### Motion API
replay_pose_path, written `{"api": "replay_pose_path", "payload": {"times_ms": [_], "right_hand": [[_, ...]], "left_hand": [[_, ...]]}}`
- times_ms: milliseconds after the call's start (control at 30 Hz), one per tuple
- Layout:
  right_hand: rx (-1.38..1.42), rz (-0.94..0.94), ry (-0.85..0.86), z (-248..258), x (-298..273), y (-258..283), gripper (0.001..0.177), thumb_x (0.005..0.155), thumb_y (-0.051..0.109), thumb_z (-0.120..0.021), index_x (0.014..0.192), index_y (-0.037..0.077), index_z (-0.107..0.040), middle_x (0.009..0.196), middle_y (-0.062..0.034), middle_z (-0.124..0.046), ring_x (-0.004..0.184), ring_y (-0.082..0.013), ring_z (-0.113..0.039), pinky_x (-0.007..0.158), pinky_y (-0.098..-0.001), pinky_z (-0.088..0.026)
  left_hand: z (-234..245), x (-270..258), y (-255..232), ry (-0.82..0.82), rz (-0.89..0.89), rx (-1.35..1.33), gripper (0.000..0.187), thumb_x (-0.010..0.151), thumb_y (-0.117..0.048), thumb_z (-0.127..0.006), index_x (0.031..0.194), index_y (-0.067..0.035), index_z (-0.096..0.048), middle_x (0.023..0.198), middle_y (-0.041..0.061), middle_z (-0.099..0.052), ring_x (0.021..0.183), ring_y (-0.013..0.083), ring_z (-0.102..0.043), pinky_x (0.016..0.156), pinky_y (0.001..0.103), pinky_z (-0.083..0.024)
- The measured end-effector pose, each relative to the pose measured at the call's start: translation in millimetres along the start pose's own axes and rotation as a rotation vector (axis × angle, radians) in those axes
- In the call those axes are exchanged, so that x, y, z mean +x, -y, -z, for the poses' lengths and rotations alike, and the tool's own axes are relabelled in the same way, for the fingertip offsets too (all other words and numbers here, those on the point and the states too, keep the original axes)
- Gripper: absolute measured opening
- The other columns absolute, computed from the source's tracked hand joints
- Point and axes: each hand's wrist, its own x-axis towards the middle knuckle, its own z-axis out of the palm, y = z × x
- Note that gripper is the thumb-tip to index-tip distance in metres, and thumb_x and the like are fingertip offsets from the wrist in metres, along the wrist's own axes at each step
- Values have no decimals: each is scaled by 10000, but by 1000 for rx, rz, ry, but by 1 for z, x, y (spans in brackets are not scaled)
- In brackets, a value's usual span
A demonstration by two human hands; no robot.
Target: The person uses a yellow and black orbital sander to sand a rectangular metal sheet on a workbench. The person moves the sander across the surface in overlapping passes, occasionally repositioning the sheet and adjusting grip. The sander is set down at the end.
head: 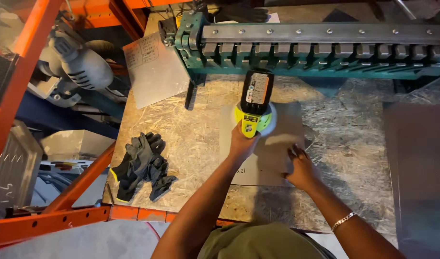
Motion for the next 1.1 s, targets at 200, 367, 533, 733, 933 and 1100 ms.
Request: {"api": "replay_pose_path", "payload": {"times_ms": [200, 367, 533, 733, 933, 1100], "right_hand": [[25, -34, -8, -8, 2, -4, 1036, 642, 396, -929, 1515, 66, -477, 1613, -200, -386, 1449, -414, -424, 1194, -493, -396], [144, -26, -34, -4, -1, -1, 1007, 639, 305, -945, 1488, 16, -487, 1577, -251, -411, 1429, -461, -430, 1172, -532, -400], [36, -19, -23, -7, -1, -7, 1022, 600, 415, -936, 1487, 127, -517, 1592, -146, -426, 1437, -373, -457, 1190, -459, -421], [70, -16, -22, -4, 0, -3, 929, 644, 364, -915, 1456, 104, -547, 1557, -153, -453, 1424, -426, -455, 1178, -506, -423], [86, -12, -9, -7, 0, -6, 964, 662, 361, -900, 1495, 79, -506, 1604, -174, -399, 1449, -436, -418, 1187, -515, -410], [48, -4, -22, -1, -1, 0, 943, 671, 347, -911, 1475, 53, -516, 1575, -210, -426, 1418, -443, -455, 1166, -516, -431]], "left_hand": [[-9, -4, -11, 21, -25, 49, 458, 742, -50, -745, 1185, -18, -634, 976, 218, -690, 883, 336, -688, 723, 439, -531], [-4, 0, -5, -17, -37, 20, 455, 732, -27, -750, 1169, 21, -632, 968, 251, -685, 904, 340, -678, 750, 448, -531], [17, 19, 35, -130, -42, -48, 417, 719, -64, -750, 1116, -15, -630, 896, 179, -674, 814, 254, -641, 708, 436, -517], [41, 32, 35, -124, -66, -135, 393, 723, -18, -763, 1082, -47, -605, 900, 121, -648, 806, 215, -612, 688, 394, -522], [18, 31, 51, -123, -111, -91, 434, 673, -32, -806, 1062, -7, -616, 877, 182, -636, 797, 230, -619, 680, 413, -500], [-5, 5, 8, -38, -89, -90, 369, 701, -27, -790, 1039, -22, -643, 872, 152, -672, 784, 232, -636, 683, 393, -508]]}}
